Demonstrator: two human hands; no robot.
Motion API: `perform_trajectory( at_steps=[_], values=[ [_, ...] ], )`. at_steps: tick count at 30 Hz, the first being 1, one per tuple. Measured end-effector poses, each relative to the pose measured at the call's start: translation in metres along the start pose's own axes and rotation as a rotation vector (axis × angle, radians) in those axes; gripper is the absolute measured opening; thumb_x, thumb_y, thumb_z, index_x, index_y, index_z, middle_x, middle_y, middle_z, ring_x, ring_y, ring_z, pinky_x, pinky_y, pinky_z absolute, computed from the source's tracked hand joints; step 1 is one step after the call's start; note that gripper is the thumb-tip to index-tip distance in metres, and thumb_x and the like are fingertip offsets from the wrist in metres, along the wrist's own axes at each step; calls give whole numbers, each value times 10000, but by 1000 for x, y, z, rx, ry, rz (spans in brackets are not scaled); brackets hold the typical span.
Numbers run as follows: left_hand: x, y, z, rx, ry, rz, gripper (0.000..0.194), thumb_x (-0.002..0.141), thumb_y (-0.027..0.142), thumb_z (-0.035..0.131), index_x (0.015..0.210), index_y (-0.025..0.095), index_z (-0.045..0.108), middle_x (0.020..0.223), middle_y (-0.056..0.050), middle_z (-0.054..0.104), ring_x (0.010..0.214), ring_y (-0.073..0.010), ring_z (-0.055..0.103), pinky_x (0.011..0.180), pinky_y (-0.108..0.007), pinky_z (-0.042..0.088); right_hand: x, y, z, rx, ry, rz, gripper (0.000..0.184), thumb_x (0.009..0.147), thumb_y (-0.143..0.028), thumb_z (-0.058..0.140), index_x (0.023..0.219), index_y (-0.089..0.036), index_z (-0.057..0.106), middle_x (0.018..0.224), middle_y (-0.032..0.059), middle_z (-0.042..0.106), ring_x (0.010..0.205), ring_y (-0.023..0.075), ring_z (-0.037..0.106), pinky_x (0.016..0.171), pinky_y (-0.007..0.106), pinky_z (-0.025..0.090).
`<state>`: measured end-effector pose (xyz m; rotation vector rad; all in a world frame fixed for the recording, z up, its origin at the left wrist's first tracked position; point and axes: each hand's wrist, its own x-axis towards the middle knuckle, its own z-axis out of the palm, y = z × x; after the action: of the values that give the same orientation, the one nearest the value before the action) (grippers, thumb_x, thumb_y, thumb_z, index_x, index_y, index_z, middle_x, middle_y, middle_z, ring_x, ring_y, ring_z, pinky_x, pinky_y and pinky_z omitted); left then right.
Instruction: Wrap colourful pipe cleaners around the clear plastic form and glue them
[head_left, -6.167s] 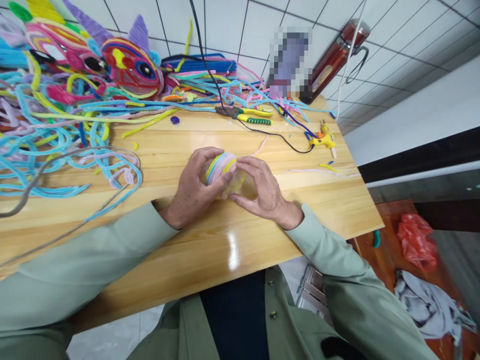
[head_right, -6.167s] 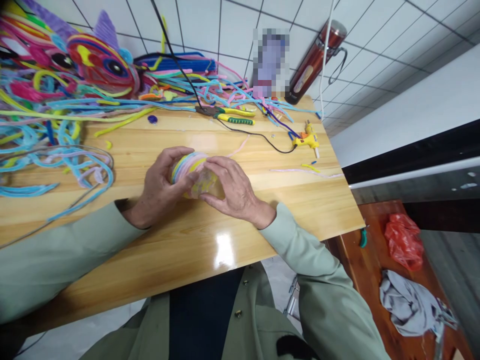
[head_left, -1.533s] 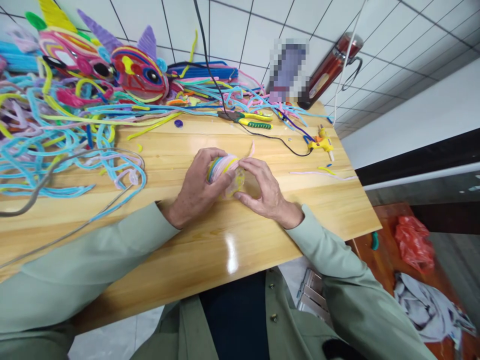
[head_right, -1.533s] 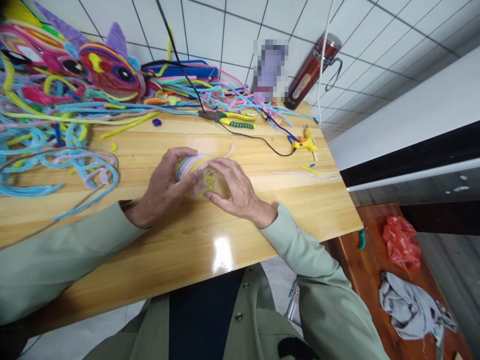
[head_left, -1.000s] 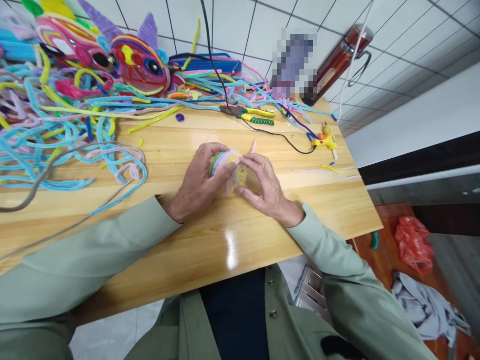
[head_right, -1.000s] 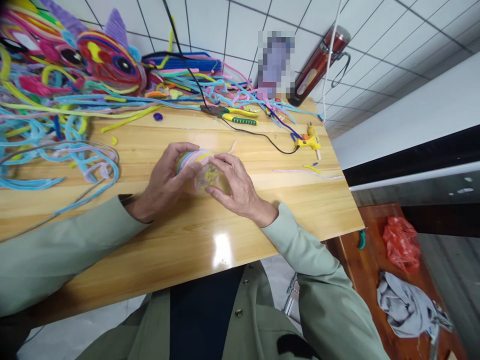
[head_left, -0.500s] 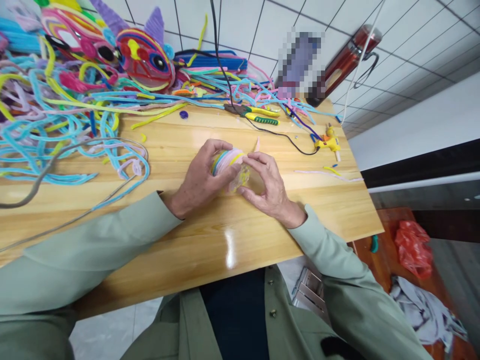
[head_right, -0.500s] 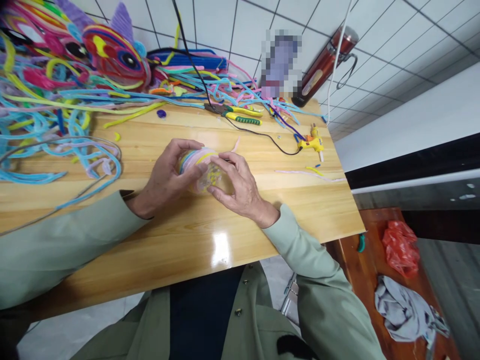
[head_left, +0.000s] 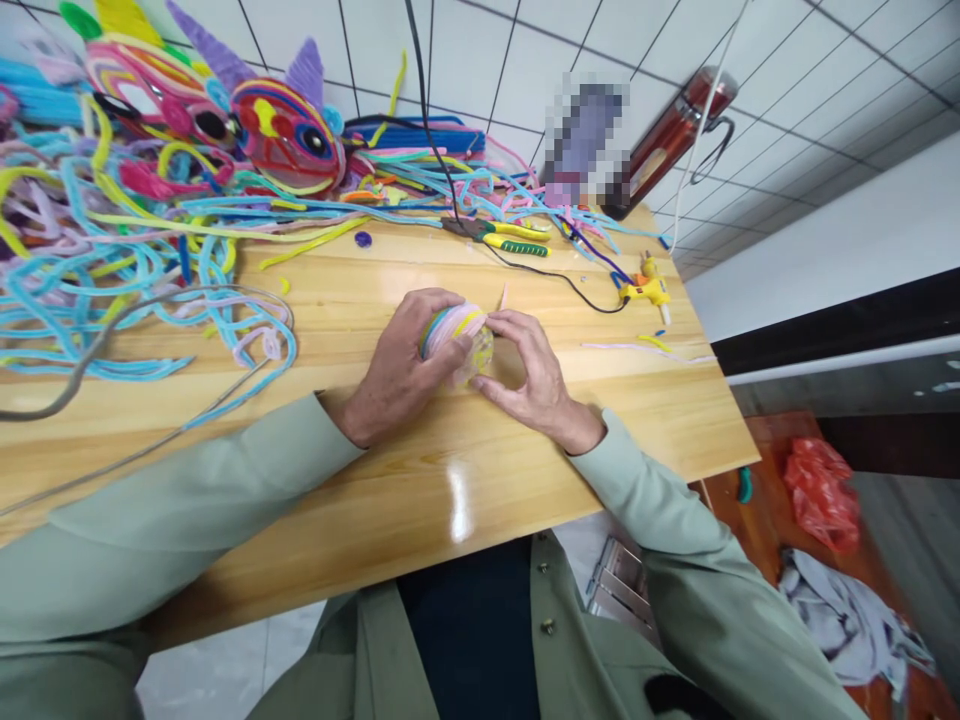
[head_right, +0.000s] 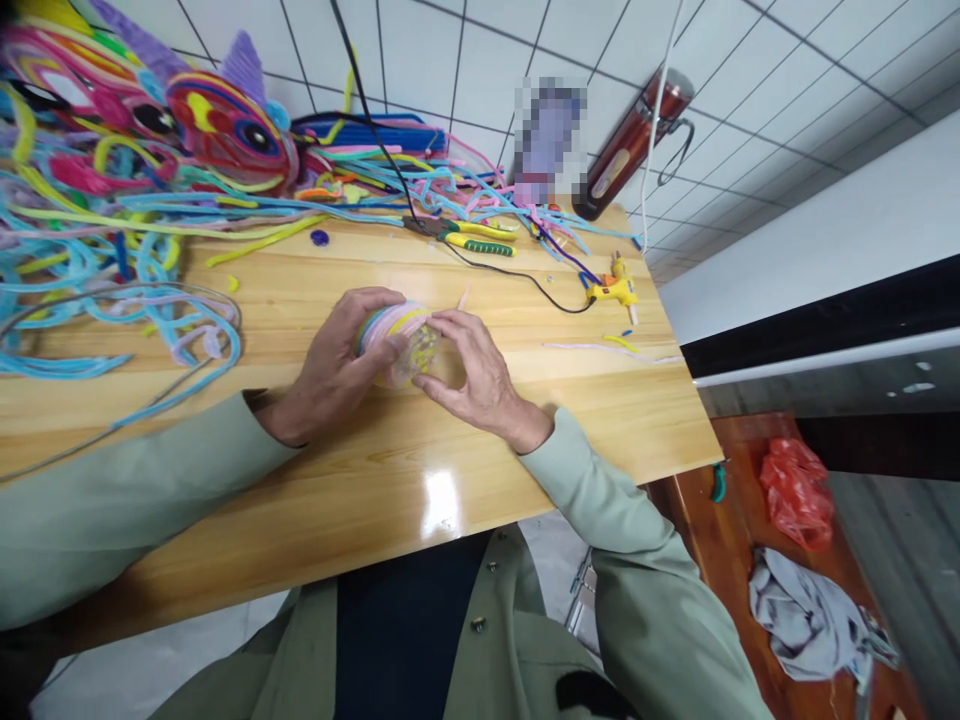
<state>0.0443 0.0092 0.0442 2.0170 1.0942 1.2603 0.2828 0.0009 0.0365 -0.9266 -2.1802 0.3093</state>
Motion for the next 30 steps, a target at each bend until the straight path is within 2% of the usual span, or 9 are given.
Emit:
perform_trajectory(
  at_steps=[3, 11, 18, 22, 26, 30],
  values=[
    [1, 1, 1, -1, 12, 8, 307, 1098, 440, 588, 1337, 250, 622, 1340, -92, 714, 1273, -283, 681, 1154, -482, 589, 1, -2, -1, -20, -1, -19, 672, 1053, -549, 721, 1629, -273, 510, 1524, 166, 659, 1445, 355, 644, 1220, 630, 582],
    [0, 1, 3, -9, 37, 22, 299, 1101, 442, 601, 1323, 242, 624, 1324, -95, 721, 1254, -275, 687, 1139, -473, 595, 3, -12, -5, -81, -1, -80, 643, 1057, -401, 734, 1650, -281, 518, 1494, 168, 658, 1399, 337, 671, 1189, 554, 621],
    [2, 1, 1, 1, 19, 52, 296, 1121, 460, 571, 1318, 243, 617, 1309, -95, 721, 1246, -279, 686, 1125, -477, 598, 3, -12, -6, -98, -12, -72, 622, 1056, -400, 721, 1633, -258, 535, 1490, 175, 660, 1391, 347, 678, 1167, 580, 637],
    [2, 1, 0, -19, 16, 65, 295, 1131, 470, 584, 1318, 244, 619, 1298, -86, 713, 1240, -274, 689, 1120, -471, 598, 3, -11, -6, -77, -16, -48, 648, 1043, -418, 737, 1648, -296, 540, 1491, 162, 666, 1394, 359, 675, 1184, 590, 629],
    [1, 0, -1, -57, 22, 84, 325, 1129, 472, 612, 1378, 263, 599, 1365, -90, 684, 1312, -281, 666, 1177, -496, 574, 5, -7, -10, -83, -5, -79, 656, 1033, -418, 755, 1649, -332, 546, 1521, 157, 645, 1402, 357, 676, 1173, 603, 632],
    [-2, -4, 2, -76, 30, 102, 355, 1130, 512, 621, 1398, 280, 595, 1452, -110, 642, 1425, -303, 612, 1262, -550, 522, 7, -4, -13, -123, 19, -172, 658, 1036, -409, 761, 1647, -297, 543, 1486, 163, 642, 1390, 332, 681, 1135, 572, 649]
  ],
)
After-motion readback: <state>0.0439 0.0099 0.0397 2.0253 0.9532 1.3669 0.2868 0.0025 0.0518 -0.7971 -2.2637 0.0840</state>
